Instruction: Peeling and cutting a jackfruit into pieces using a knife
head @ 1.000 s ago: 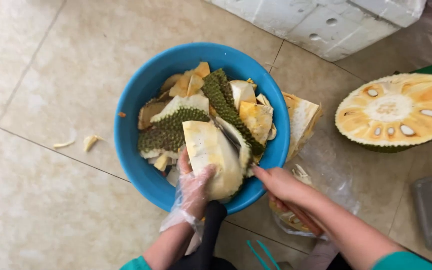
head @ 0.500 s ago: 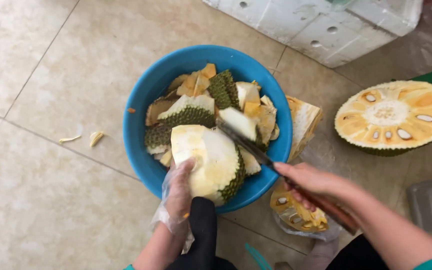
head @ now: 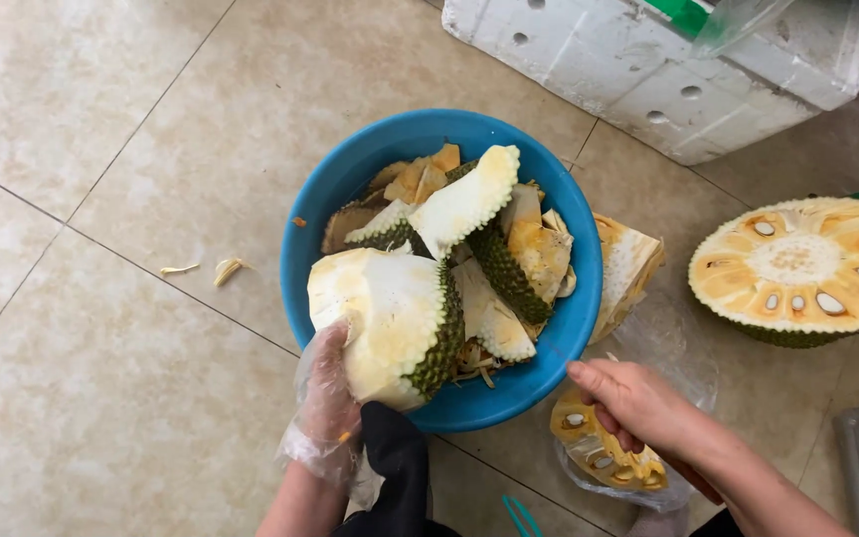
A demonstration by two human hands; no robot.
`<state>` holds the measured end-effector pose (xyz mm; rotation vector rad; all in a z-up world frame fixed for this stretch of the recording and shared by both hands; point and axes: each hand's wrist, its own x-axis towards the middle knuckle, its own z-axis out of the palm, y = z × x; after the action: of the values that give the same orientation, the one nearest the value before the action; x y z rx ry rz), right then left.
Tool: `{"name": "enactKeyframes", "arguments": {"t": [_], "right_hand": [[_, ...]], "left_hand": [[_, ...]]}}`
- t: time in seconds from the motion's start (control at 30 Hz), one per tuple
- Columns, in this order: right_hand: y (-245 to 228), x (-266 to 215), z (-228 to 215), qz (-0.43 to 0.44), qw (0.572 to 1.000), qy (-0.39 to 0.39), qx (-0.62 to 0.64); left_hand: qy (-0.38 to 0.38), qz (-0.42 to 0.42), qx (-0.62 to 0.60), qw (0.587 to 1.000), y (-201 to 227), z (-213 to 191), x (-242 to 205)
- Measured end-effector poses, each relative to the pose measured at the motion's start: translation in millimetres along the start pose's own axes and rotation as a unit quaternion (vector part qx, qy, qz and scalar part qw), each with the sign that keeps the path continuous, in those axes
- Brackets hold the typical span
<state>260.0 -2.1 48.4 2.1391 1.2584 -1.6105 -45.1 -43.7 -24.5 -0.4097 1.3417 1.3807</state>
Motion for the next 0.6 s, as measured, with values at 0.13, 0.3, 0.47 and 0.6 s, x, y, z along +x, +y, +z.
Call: {"name": "enactKeyframes", "arguments": {"t": [0.13, 0.3, 0.47, 0.6], "right_hand": [[-28, 27, 13, -0.024, 0.978, -0.029, -0.205], [-50, 36, 26, 0.030, 0.995, -0.044, -0.088], [14, 19, 15, 0.080, 0.989, -0.042, -0.116], [33, -4, 15, 0.005, 1.000, -0.029, 0.006]], "left_hand": [[-0.054, 0.005, -0.005, 0.999, -9, -11, 10], [-0.037, 0.007, -0.021, 0.999, -4, -4, 3], [-0.100, 0.026, -0.075, 0.992, 6, 0, 7], [-0.154, 0.003, -0.092, 0.984, 9, 1, 0]]}}
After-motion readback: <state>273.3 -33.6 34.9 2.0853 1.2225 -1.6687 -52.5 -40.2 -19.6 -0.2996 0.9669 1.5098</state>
